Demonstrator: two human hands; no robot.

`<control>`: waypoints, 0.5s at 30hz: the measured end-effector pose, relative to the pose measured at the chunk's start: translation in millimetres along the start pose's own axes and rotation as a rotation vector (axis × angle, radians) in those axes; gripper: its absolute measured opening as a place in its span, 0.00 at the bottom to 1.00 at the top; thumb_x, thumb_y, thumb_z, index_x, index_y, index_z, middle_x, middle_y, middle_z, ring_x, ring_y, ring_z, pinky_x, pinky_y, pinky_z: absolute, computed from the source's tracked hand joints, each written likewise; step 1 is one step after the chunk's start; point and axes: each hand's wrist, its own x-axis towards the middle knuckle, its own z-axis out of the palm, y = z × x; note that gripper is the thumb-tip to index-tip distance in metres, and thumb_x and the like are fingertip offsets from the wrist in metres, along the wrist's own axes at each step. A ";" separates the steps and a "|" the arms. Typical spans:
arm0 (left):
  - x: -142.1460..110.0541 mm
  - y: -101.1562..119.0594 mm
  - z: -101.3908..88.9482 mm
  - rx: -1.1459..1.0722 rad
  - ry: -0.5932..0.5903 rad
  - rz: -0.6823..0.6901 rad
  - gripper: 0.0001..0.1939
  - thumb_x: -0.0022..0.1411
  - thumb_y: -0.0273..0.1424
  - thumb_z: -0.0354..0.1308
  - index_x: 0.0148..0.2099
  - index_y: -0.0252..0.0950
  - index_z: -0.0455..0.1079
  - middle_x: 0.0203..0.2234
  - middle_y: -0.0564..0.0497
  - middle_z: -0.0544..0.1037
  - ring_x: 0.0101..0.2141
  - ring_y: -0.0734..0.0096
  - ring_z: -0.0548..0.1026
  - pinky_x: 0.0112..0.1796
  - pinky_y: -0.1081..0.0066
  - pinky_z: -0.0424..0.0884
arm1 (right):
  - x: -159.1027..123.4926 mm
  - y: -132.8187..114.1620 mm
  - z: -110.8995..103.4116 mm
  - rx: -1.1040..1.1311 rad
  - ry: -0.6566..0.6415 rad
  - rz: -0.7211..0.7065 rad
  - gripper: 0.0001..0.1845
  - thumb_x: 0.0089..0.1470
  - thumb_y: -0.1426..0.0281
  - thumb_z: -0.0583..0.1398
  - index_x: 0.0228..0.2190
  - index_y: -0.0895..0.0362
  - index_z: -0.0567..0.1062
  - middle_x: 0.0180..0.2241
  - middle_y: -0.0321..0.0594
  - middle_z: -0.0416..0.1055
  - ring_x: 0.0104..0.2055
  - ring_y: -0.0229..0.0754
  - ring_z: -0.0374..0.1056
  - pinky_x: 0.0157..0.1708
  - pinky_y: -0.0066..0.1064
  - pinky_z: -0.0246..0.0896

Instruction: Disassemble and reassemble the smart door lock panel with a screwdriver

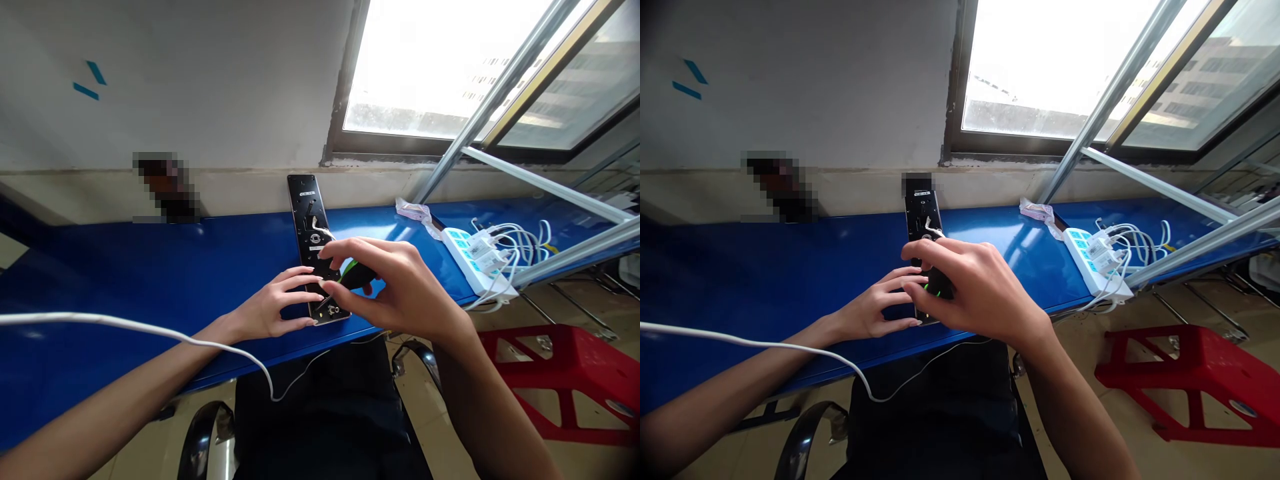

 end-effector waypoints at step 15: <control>0.8 0.0 0.9 -0.004 0.014 0.014 0.20 0.66 0.35 0.67 0.60 0.41 0.74 0.65 0.42 0.71 0.68 0.49 0.62 0.65 0.46 0.67 | -0.7 6.2 2.0 0.026 0.016 -0.043 0.10 0.60 0.71 0.66 0.45 0.56 0.77 0.38 0.36 0.79 0.35 0.35 0.73 0.35 0.28 0.67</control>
